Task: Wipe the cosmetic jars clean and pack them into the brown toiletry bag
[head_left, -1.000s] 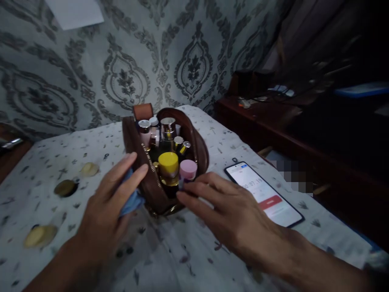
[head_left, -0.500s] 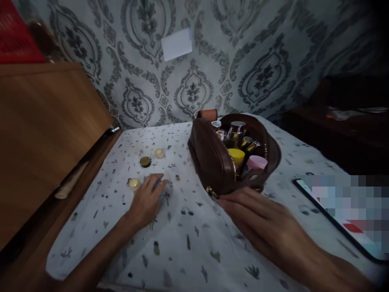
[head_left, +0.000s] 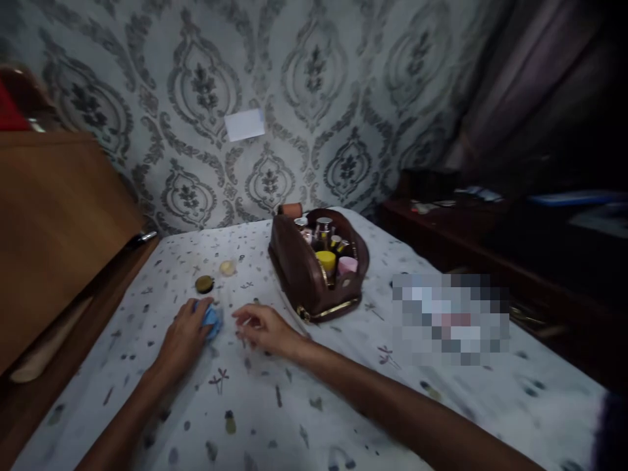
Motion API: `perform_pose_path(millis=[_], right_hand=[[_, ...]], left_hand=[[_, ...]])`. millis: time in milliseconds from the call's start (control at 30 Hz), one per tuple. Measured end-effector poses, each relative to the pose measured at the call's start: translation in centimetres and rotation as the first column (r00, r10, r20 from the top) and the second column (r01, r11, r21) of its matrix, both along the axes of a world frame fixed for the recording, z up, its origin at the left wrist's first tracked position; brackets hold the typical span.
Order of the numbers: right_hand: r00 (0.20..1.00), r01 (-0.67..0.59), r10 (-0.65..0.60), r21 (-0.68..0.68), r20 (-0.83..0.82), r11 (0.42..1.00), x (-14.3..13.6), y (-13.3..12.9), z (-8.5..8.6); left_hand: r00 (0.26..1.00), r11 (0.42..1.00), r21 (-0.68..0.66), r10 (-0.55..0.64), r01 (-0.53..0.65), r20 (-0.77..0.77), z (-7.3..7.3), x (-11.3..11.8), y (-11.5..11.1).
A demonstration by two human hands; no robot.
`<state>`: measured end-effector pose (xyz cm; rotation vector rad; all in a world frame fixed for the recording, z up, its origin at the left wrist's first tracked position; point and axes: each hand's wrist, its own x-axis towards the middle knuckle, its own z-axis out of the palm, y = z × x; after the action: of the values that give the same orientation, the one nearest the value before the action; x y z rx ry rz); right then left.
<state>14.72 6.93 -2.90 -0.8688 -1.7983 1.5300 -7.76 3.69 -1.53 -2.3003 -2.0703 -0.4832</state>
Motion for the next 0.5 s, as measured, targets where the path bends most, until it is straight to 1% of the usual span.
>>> perform_pose_path(millis=[33, 67, 100, 133, 200, 233, 300, 333, 400, 500], right_hand=[[0.993, 0.021, -0.038, -0.145, -0.113, 0.989, -0.7, 0.5, -0.7], [0.971, 0.033, -0.092, -0.254, -0.222, 0.967, -1.1, 1.0, -1.4], [0.931, 0.011, -0.130, -0.330, -0.341, 0.944, -1.4, 1.3, -1.9], [0.882, -0.046, -0.144, -0.386, -0.450, 0.921, -1.5, 1.7, -2.4], [0.804, -0.149, -0.155, -0.447, -0.574, 0.882, -1.2, 2.3, -3.0], [0.779, -0.145, -0.199, -0.480, -0.594, 0.865, -1.0, 2.5, -3.2], [0.750, -0.084, -0.296, -0.529, -0.591, 0.844, -0.5, 3.0, -3.6], [0.755, -0.060, -0.322, -0.548, -0.572, 0.834, -0.3, 3.3, -3.8], [0.777, -0.024, -0.347, -0.575, -0.525, 0.818, 0.0, 3.6, -4.0], [0.792, -0.053, -0.319, -0.578, -0.521, 0.814, 0.0, 3.7, -3.8]], left_hand=[[0.995, 0.997, 0.040, -0.066, 0.064, 0.071, 0.0, 0.2, 0.4], [0.981, 0.989, 0.082, -0.137, 0.127, 0.137, 0.0, 0.6, 0.9], [0.959, 0.975, 0.125, -0.205, 0.183, 0.193, 0.0, 1.2, 1.3], [0.936, 0.959, 0.164, -0.265, 0.231, 0.231, 0.0, 2.0, 1.8], [0.899, 0.927, 0.230, -0.352, 0.297, 0.261, -0.2, 3.9, 2.5], [0.886, 0.912, 0.260, -0.383, 0.317, 0.262, -0.4, 4.9, 2.7], [0.867, 0.888, 0.314, -0.422, 0.336, 0.265, -1.2, 6.4, 3.0], [0.860, 0.880, 0.333, -0.433, 0.339, 0.271, -1.7, 6.9, 3.1], [0.850, 0.877, 0.347, -0.438, 0.333, 0.292, -2.8, 6.8, 3.3], [0.852, 0.907, 0.303, -0.391, 0.293, 0.347, -4.2, 5.4, 3.6]])
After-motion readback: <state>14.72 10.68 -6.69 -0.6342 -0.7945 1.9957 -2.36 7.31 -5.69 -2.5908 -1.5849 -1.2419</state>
